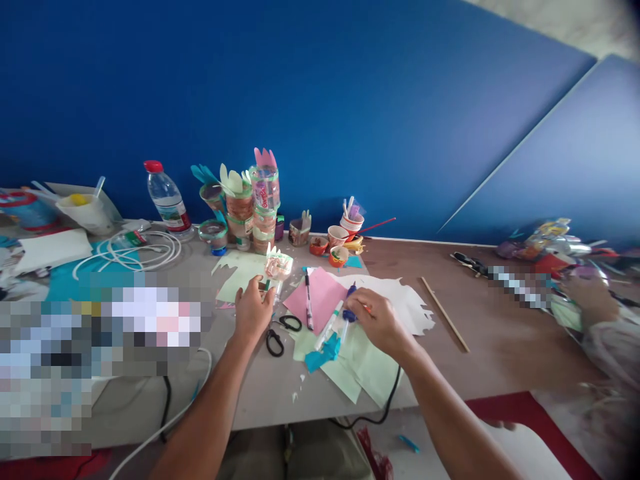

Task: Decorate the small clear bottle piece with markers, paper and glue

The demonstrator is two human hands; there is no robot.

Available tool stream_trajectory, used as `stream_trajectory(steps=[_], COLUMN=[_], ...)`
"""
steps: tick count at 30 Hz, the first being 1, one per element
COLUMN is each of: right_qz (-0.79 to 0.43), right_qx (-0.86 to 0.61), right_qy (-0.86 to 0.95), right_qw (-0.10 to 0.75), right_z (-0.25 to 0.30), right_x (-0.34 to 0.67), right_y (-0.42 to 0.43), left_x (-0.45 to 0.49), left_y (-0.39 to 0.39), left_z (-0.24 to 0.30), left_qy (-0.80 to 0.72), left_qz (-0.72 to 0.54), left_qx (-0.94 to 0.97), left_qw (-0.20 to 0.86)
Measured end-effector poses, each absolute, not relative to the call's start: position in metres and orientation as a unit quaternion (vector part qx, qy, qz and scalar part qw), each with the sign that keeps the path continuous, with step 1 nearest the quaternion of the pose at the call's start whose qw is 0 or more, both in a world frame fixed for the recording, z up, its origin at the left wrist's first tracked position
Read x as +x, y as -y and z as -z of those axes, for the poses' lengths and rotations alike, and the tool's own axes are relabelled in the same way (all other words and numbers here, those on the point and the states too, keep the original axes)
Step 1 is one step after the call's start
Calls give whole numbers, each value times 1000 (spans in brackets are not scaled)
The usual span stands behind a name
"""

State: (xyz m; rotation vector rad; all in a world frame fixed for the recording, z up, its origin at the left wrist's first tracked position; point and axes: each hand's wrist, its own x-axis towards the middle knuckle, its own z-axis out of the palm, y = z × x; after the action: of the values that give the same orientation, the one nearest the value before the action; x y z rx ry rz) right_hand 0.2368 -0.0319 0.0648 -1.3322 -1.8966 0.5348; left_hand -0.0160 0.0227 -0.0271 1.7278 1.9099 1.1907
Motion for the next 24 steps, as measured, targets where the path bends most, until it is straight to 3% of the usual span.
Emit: stream_trajectory(steps=[14,24], right_qz=[-139,-222], right_qx=[-536,-520], right_qy=[718,697], right_qw=[422,442], right_z=[-35,-76], right_x=[273,231], right_y=[46,51], left_x=[-11,-10], left_y=[-20,-12], left_z=[37,16], left_qy=[-665,-571], left_qz=[-406,-541], left_qx=[624,617], left_qw=[53,-16])
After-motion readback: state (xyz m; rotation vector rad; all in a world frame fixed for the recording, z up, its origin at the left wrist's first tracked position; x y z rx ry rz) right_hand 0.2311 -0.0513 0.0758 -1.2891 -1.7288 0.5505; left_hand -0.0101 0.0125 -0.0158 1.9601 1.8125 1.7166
